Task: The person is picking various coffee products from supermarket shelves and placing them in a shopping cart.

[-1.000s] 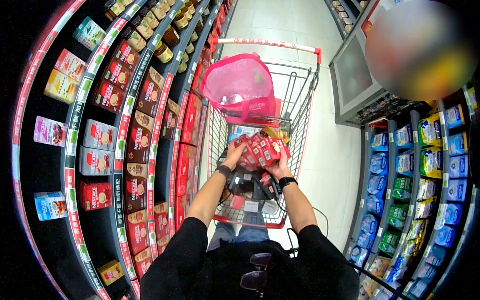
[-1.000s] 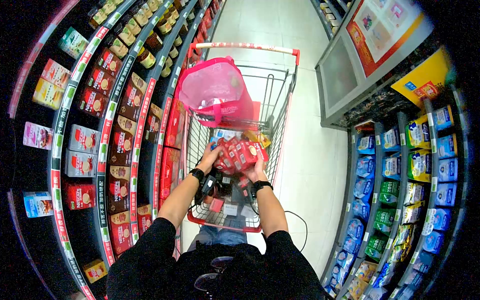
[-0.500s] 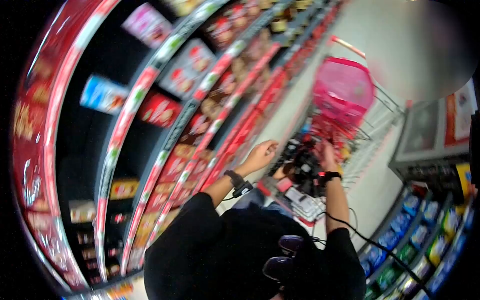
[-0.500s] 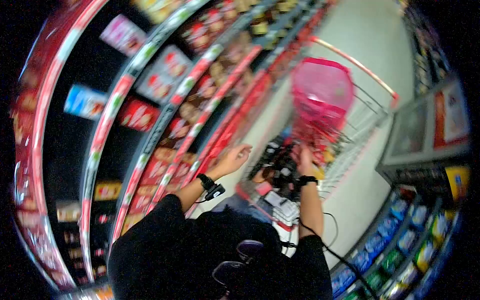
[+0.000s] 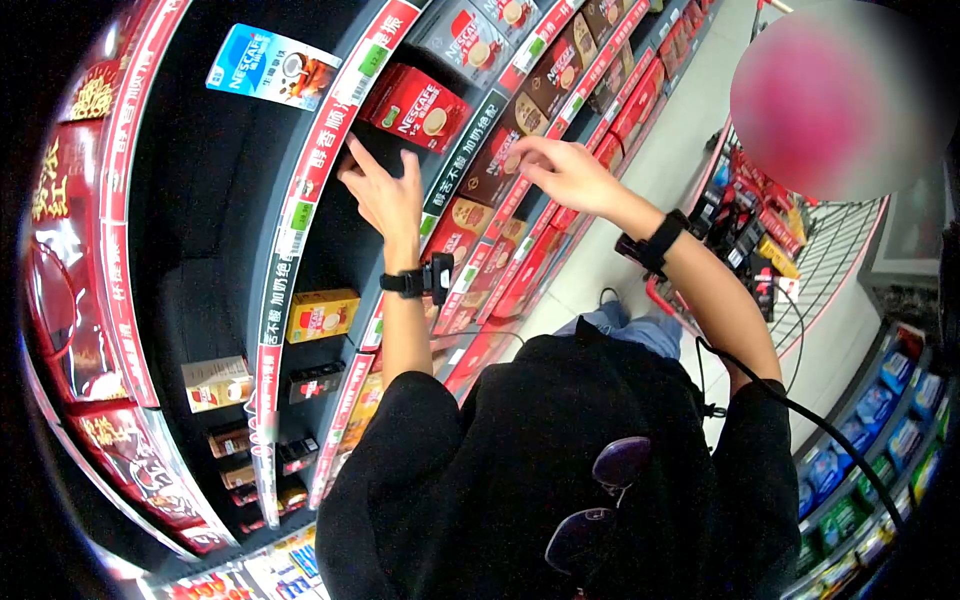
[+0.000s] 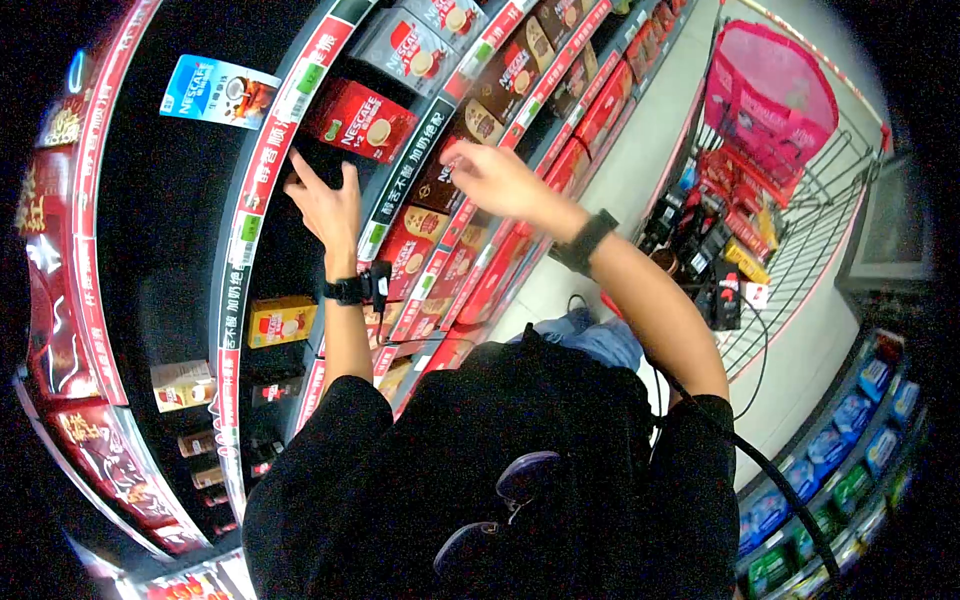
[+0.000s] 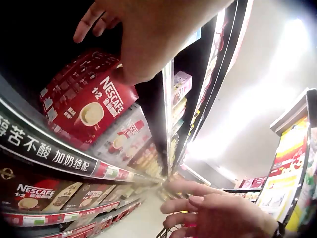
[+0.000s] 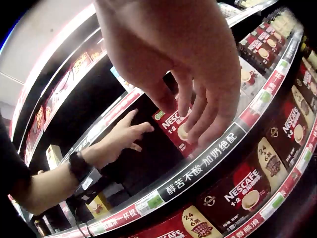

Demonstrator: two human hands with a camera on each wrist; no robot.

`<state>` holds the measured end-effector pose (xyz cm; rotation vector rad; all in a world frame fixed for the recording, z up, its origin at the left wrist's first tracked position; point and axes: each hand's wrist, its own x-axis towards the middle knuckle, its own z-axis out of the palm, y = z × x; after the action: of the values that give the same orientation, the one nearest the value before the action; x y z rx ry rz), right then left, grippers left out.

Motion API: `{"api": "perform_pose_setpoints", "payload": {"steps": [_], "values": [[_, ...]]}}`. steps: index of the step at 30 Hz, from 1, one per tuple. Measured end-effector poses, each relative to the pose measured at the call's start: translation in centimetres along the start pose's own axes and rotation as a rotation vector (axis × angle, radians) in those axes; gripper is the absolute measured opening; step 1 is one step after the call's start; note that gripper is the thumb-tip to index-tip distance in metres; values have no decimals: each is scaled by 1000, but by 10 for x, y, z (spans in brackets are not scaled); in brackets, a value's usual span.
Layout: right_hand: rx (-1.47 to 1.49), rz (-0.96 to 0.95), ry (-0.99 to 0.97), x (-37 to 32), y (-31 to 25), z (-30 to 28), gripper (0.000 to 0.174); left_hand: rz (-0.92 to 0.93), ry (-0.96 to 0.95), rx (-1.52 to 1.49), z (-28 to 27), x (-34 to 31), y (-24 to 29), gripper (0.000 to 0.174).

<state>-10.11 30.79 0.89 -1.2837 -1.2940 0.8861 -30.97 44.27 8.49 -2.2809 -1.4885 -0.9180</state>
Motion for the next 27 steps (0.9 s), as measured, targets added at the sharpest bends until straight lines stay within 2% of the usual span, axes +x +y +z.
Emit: {"api": "perform_pose_setpoints", "payload": {"steps": [4,8,12,14,16,17,20,23,27], "values": [[58,-17,70,7,1,35,28,98,-52,21,24,28,-12,91],[70,10,131,-3,9,48,28,56,-93,8,31,27,-4,86],[81,40,233,-15,29,50,27,154,-16,-65,35,23,-8,83],[64,23,261,-20,28,45,27,110,-7,-72,37,25,-5,85],[56,76,274,-27,21,40,27,37,-70,-18,36,31,-6,85],[50,102,277,-30,16,37,27,57,-55,15,38,34,-9,85],[59,97,277,-29,20,39,27,44,-41,-50,39,33,-11,81],[60,72,244,-21,24,44,26,125,24,-130,39,29,-10,80],[95,59,251,-21,15,52,25,101,-5,-214,37,25,-2,78]]}}
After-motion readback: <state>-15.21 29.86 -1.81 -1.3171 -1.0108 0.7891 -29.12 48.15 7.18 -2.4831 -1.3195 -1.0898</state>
